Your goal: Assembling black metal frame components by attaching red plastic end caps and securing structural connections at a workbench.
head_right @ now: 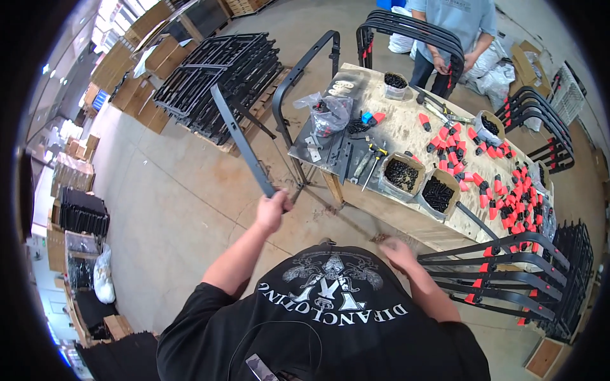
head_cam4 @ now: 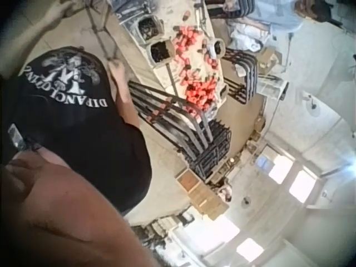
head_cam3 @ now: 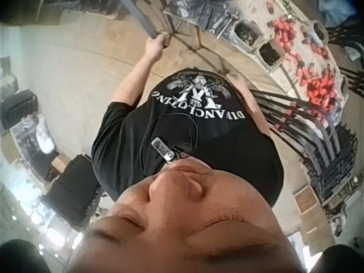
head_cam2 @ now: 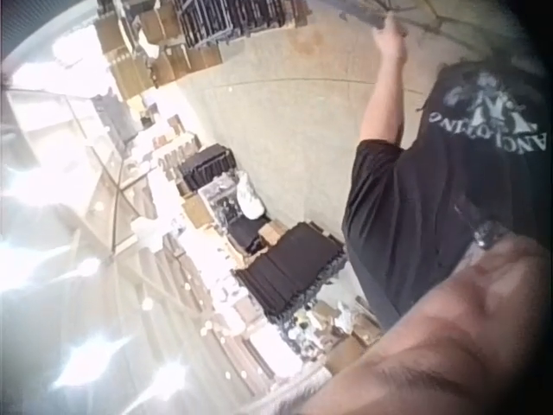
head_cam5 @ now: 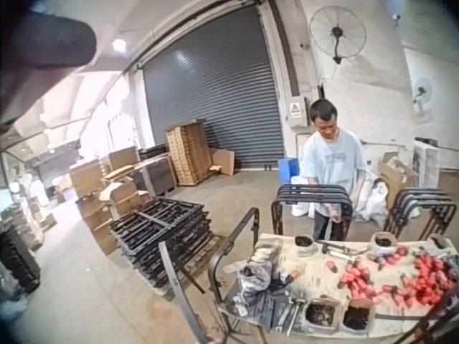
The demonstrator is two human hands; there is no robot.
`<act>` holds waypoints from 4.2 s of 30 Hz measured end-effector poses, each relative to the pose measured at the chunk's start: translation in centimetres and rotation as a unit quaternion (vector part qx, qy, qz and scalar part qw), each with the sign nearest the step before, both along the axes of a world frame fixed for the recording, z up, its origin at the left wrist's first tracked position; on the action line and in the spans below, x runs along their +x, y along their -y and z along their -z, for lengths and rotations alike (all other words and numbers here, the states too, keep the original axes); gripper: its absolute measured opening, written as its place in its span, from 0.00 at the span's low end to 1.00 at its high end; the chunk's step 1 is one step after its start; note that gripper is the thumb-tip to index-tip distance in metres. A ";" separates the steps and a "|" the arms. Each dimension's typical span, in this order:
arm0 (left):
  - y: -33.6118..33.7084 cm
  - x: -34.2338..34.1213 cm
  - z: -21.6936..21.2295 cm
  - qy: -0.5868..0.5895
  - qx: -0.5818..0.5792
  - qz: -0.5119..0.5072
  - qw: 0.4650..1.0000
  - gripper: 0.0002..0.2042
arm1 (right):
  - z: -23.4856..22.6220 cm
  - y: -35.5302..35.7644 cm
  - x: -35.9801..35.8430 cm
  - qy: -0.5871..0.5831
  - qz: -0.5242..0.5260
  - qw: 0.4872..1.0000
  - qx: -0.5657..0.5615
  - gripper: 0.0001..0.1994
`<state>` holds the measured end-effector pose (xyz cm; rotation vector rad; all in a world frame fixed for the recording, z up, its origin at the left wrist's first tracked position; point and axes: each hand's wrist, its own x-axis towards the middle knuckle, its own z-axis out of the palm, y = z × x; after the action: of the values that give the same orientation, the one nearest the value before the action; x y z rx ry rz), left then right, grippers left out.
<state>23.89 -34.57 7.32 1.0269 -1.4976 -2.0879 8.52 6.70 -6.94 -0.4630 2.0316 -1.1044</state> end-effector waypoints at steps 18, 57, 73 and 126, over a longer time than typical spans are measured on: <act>2.9 8.1 -15.1 0.132 -0.751 -0.260 0.593 0.14 | -15.3 12.1 -3.7 -0.124 -0.121 0.962 -0.212 0.12; 6.5 -21.0 -3.5 -0.015 -0.320 0.111 0.941 0.18 | -23.6 -0.2 -15.9 -0.282 0.133 0.950 -0.026 0.13; 5.4 -20.9 -4.4 0.003 -0.322 0.098 0.942 0.17 | -11.3 -11.0 -17.2 -0.015 0.390 0.898 -0.206 0.16; -5.3 -24.4 -11.9 0.190 -0.658 0.239 0.688 0.18 | -2.3 -4.7 -27.9 -0.188 -0.090 0.976 -0.061 0.10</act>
<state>-0.54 -29.29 19.18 0.4222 -2.9035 -0.4040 -19.39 11.38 -4.63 -0.9614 2.1950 -1.0956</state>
